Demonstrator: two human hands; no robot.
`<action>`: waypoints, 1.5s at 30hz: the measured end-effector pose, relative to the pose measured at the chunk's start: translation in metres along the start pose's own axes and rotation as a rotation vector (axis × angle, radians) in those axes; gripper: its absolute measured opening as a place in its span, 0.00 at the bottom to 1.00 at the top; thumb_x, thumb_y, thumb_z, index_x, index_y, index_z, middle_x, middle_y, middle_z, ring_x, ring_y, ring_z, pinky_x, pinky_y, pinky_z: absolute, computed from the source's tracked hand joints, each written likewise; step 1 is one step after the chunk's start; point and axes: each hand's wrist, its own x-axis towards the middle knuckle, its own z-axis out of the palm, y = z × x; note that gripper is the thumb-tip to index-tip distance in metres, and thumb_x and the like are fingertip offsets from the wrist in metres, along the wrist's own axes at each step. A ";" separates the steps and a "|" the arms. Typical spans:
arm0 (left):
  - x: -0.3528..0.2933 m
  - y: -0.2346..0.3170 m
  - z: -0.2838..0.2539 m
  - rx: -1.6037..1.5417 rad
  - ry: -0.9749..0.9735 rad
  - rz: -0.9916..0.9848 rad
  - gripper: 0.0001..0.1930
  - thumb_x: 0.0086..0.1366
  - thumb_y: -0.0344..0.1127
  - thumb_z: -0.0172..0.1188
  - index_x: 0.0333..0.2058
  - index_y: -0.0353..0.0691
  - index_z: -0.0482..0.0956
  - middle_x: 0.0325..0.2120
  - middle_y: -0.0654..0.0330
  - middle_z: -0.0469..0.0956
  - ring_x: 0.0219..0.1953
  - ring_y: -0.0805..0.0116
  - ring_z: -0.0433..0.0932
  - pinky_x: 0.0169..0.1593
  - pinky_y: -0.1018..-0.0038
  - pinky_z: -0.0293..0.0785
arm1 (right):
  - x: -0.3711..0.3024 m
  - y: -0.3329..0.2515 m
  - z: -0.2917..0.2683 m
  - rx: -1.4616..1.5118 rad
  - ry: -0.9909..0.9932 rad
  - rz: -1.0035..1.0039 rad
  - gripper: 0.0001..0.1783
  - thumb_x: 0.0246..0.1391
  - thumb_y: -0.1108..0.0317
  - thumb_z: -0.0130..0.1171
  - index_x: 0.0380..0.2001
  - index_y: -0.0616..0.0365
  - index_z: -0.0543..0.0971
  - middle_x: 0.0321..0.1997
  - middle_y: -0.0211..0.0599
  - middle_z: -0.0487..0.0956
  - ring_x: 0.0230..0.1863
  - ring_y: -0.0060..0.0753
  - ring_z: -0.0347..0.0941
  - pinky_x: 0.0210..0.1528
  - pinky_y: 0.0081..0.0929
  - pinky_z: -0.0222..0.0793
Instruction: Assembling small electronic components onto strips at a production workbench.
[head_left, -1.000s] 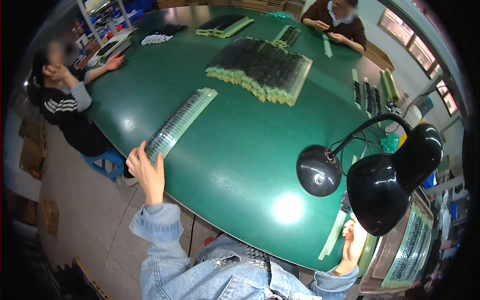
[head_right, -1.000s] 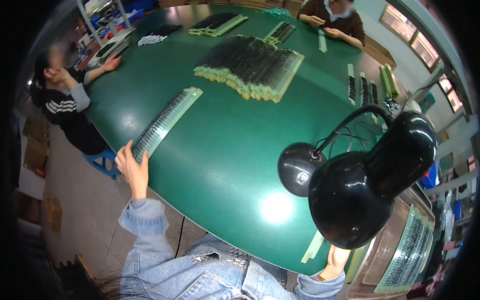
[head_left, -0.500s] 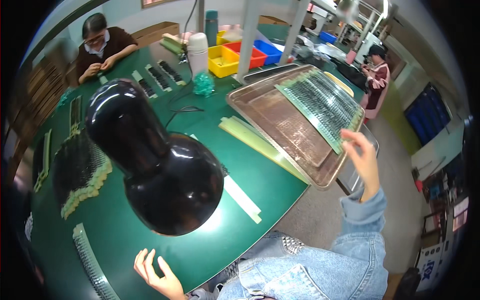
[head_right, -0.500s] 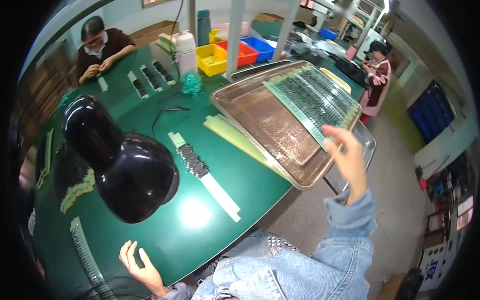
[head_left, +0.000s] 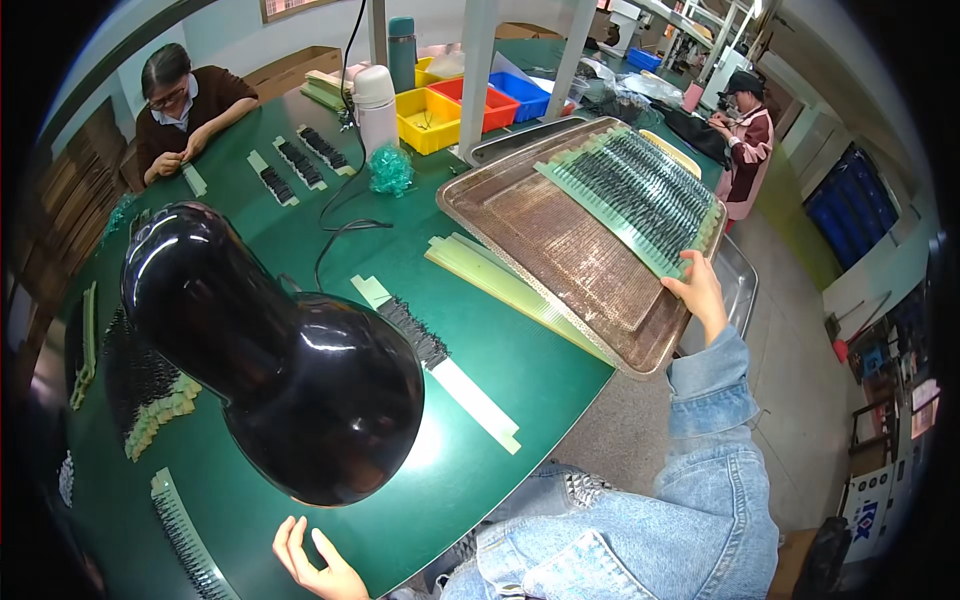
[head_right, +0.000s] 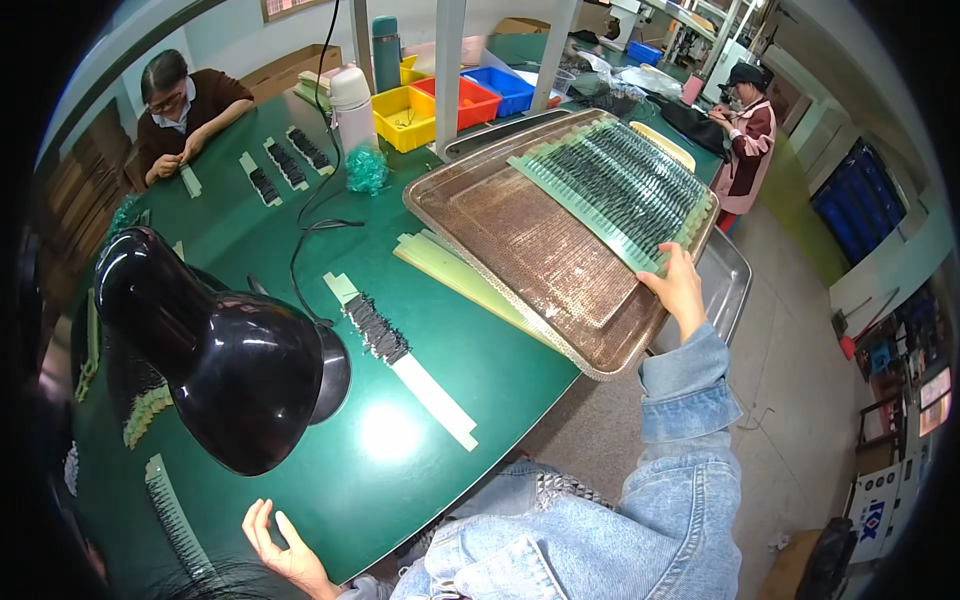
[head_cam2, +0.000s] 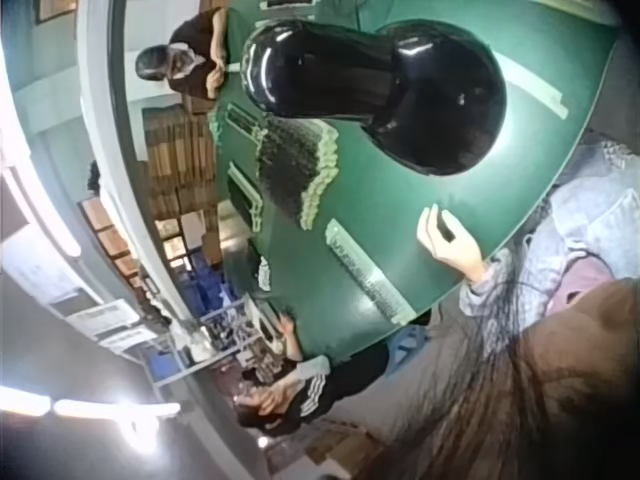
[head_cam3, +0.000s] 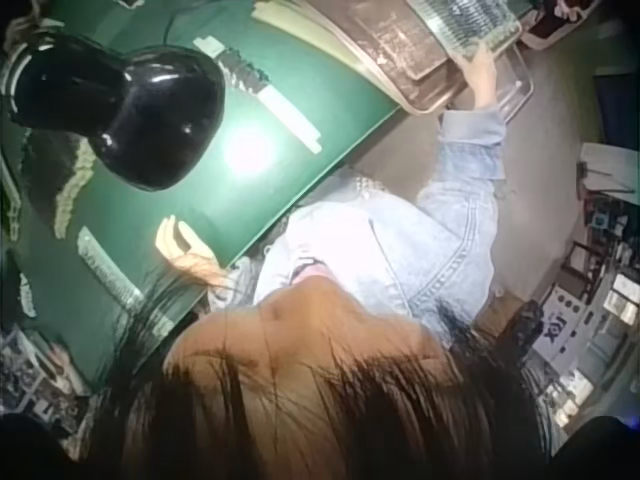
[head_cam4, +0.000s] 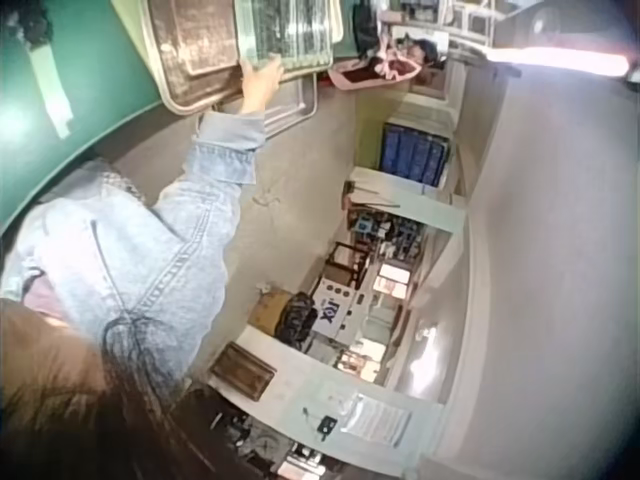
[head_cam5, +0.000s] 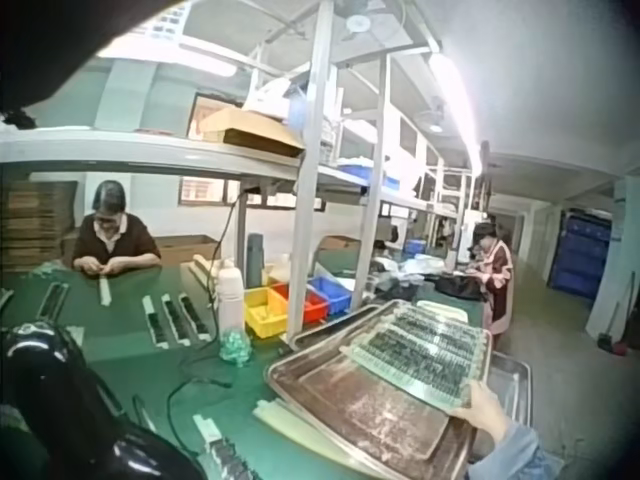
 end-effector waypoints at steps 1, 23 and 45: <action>0.000 0.000 0.001 0.004 0.002 -0.001 0.09 0.57 0.24 0.51 0.37 0.30 0.74 0.39 0.54 0.71 0.44 0.60 0.70 0.52 0.67 0.64 | 0.000 0.000 0.001 0.013 0.011 -0.010 0.32 0.36 0.62 0.68 0.46 0.55 0.66 0.37 0.38 0.70 0.38 0.37 0.69 0.42 0.31 0.66; 0.002 0.008 0.003 -0.040 -0.034 -0.004 0.08 0.55 0.21 0.51 0.35 0.29 0.73 0.38 0.53 0.71 0.43 0.60 0.70 0.50 0.68 0.65 | 0.007 -0.022 0.018 0.125 0.000 -0.232 0.20 0.48 0.60 0.57 0.37 0.69 0.74 0.38 0.50 0.74 0.42 0.51 0.70 0.44 0.38 0.63; -0.009 0.012 0.002 -0.925 -0.395 -0.368 0.26 0.59 0.37 0.54 0.52 0.29 0.59 0.41 0.46 0.68 0.34 0.58 0.73 0.37 0.72 0.73 | -0.066 -0.074 -0.067 1.350 -0.979 0.044 0.15 0.59 0.68 0.43 0.46 0.67 0.69 0.30 0.50 0.78 0.10 0.13 0.58 0.09 0.08 0.52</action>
